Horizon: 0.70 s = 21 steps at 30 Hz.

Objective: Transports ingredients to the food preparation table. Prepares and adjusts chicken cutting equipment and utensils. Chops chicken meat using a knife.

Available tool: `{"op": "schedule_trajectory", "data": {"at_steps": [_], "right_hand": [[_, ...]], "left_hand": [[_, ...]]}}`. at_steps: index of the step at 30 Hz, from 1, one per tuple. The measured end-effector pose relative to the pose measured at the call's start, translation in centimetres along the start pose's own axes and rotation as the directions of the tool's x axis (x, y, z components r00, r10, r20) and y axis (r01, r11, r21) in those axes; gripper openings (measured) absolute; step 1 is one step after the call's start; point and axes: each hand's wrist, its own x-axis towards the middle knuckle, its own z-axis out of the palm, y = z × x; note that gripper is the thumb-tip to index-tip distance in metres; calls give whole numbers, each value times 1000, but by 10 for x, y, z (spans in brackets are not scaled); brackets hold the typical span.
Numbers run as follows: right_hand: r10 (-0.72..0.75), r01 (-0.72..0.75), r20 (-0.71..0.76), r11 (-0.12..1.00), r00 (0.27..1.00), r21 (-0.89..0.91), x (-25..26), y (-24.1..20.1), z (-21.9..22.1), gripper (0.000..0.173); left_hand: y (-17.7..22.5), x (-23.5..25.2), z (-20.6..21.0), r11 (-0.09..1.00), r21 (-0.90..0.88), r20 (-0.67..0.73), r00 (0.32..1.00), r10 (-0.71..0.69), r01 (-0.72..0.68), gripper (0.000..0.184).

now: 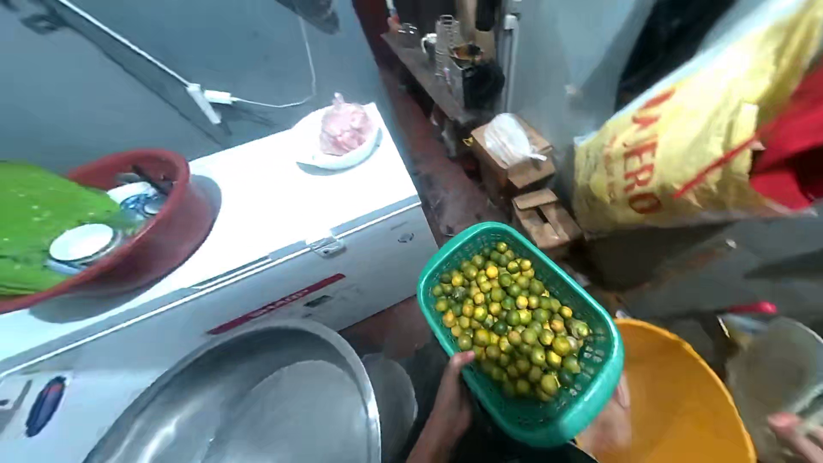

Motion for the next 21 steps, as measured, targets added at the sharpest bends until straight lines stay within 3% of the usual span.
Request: {"op": "schedule_trajectory", "data": {"at_steps": [1,3,6,9,12,15,17,19,21], "right_hand": [[-131,129,101,991,986,31,42,-1,13,18],[-361,355,87,932,928,79,125,-6,49,15],[-478,473,7,871,878,136,207,-56,122,28],[-408,380,66,888,911,258,255,-111,189,26],[-309,240,305,940,901,241,306,-157,245,34],[-94,-6,509,982,855,190,338,-212,302,34],[24,-142,608,979,794,147,358,-252,339,40],[6,-173,731,973,682,153,396,-277,371,62],[-2,-188,791,971,612,149,437,-304,406,67]], "left_hand": [[11,13,10,1000,-17,-22,1000,11,-12,23],[33,45,27,999,-35,-54,998,21,-23,23],[71,105,47,997,-72,-10,999,38,-39,24],[121,165,72,996,-75,47,997,56,-52,22],[168,227,93,998,-23,83,995,54,-52,23],[211,281,111,999,3,119,992,34,-34,28],[239,319,126,999,-14,117,992,40,-38,25],[264,358,140,999,-35,91,995,36,-33,24],[290,400,155,998,-51,69,997,36,-32,23]]}}
